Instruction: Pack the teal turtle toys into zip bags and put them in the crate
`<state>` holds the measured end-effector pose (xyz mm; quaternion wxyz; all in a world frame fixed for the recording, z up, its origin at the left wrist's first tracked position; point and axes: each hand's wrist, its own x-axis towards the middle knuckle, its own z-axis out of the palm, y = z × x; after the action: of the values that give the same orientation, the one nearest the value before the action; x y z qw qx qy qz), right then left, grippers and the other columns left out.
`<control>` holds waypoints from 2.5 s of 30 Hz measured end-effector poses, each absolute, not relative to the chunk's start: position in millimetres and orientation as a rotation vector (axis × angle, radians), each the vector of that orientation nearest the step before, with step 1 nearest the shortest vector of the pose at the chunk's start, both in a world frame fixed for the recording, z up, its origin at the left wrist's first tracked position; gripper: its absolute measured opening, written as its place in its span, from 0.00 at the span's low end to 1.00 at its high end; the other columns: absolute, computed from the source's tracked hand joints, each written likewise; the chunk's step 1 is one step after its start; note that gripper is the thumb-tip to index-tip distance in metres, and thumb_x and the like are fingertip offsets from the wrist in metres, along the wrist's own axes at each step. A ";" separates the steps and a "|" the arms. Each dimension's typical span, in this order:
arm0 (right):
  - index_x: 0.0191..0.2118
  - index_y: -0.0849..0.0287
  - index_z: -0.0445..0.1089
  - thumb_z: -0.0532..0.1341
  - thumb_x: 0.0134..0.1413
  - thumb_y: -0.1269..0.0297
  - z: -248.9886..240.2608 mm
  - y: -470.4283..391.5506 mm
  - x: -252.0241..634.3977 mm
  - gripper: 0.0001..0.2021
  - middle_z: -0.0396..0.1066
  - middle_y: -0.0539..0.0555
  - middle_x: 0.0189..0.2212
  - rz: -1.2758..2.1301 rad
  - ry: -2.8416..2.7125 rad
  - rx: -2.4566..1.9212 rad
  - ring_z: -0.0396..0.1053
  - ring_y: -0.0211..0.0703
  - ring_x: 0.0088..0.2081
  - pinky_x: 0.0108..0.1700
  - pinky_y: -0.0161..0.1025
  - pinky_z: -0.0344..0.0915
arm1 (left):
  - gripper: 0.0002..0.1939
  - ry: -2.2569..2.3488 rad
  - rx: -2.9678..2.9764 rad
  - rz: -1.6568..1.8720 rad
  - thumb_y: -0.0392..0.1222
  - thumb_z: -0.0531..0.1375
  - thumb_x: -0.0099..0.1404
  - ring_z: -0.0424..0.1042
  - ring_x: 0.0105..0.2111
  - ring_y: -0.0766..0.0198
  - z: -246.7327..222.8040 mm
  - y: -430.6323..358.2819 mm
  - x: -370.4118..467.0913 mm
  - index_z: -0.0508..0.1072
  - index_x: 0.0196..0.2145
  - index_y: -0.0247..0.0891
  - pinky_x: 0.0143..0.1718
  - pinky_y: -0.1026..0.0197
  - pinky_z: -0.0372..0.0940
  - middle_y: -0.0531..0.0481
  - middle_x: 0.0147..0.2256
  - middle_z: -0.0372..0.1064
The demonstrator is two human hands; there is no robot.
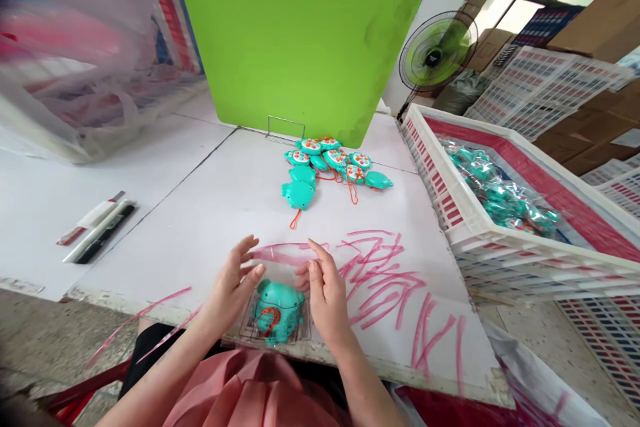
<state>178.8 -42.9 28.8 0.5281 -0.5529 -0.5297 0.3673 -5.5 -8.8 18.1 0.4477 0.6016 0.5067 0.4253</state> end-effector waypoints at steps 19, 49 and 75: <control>0.66 0.52 0.52 0.53 0.64 0.75 47.7 -26.8 155.4 0.27 0.73 0.56 0.43 0.022 -2.137 -1.202 0.68 0.47 0.43 0.46 0.47 0.68 | 0.12 1.087 1.575 0.792 0.43 0.52 0.68 0.72 0.34 0.60 39.2 -13.1 1.0 0.74 0.40 0.38 0.37 0.62 0.64 0.48 0.35 0.76; 0.55 0.56 0.63 0.66 0.44 0.62 21.4 20.1 299.7 0.29 0.60 0.60 0.59 0.342 -0.744 -1.423 0.72 0.44 0.47 0.47 0.43 0.71 | 0.19 0.951 1.105 0.737 0.52 0.57 0.64 0.72 0.31 0.64 3.5 2.2 -7.1 0.70 0.45 0.35 0.32 0.63 0.64 0.49 0.32 0.73; 0.45 0.60 0.72 0.58 0.59 0.55 19.5 -15.5 224.7 0.15 0.70 0.50 0.27 1.156 -1.559 -1.610 0.65 0.37 0.27 0.30 0.34 0.61 | 0.18 0.903 0.968 0.790 0.55 0.61 0.62 0.68 0.29 0.68 5.9 3.3 -11.2 0.69 0.36 0.36 0.29 0.66 0.61 0.52 0.29 0.70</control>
<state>224.7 -15.5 19.5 0.3048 -0.6081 -0.5889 0.4365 -11.2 3.3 5.9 0.7172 0.4374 0.4083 0.3571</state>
